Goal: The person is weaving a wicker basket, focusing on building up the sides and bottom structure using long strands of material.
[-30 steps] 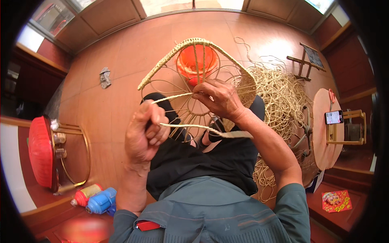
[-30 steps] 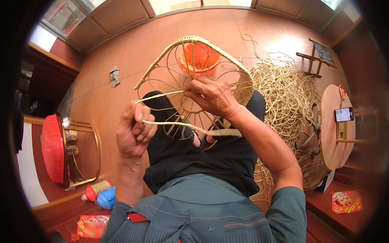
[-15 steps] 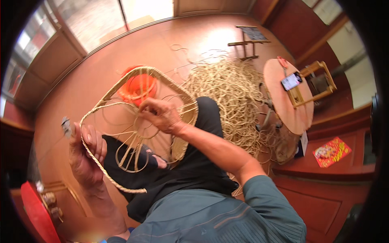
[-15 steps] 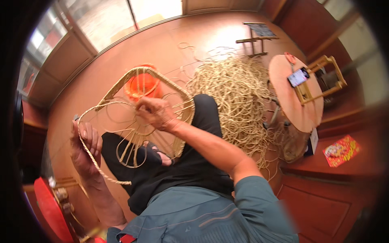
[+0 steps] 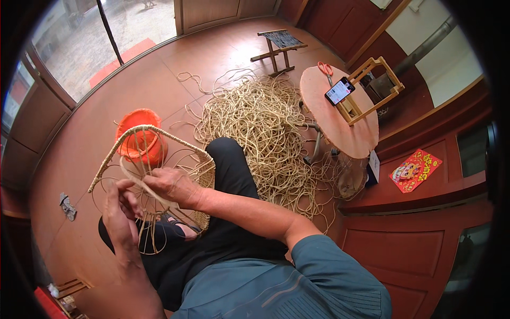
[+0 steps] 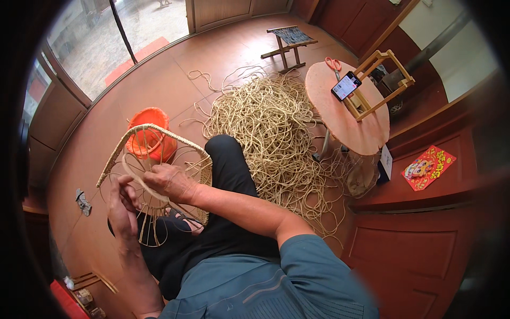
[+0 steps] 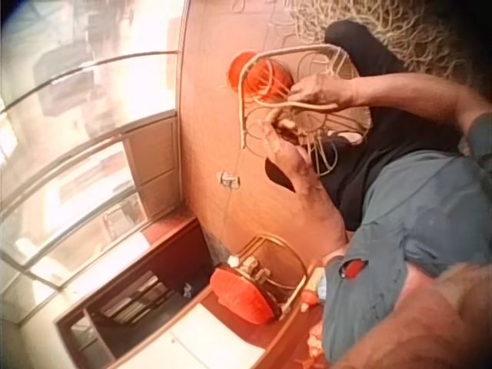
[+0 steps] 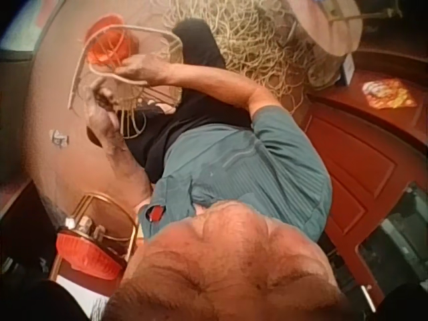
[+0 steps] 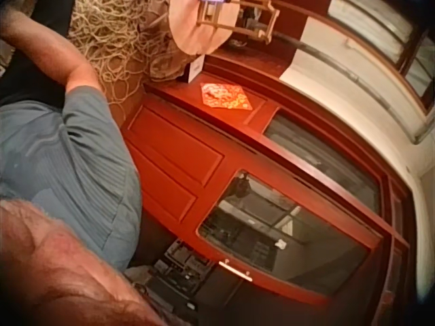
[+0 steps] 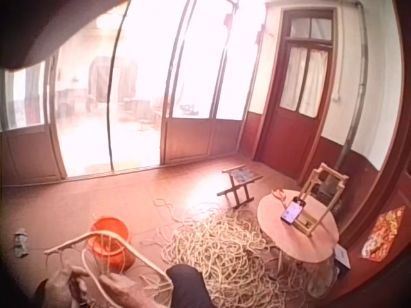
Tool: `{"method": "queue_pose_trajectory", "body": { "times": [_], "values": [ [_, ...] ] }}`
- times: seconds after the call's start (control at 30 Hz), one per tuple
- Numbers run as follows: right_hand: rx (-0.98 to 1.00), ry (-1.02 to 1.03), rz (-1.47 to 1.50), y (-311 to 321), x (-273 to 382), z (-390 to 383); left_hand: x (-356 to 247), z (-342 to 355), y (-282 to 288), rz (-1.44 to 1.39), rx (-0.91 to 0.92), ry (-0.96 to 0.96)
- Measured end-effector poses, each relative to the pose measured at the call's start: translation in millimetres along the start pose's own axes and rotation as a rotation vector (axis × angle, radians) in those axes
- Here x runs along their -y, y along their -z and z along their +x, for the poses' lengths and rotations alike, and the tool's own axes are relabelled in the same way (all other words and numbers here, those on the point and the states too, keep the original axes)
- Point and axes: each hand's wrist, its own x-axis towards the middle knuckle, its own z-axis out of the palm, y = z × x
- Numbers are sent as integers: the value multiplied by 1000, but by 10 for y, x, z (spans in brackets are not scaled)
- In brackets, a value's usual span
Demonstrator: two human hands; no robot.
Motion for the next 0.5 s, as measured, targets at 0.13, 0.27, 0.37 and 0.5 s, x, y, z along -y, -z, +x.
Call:
{"method": "queue_pose_trajectory", "body": {
  "times": [0.13,0.27,0.37,0.5],
  "values": [
    [44,-57,99,18,80,29,467,-262,18,159,-147,-21],
    [170,-106,144,84,74,94,766,-421,-65,265,-193,-95],
    [211,-95,127,138,47,130,852,-480,-203,346,-223,-99],
    [387,-350,424,193,135,198,858,-467,-304,318,-168,-20]
  ]
}}
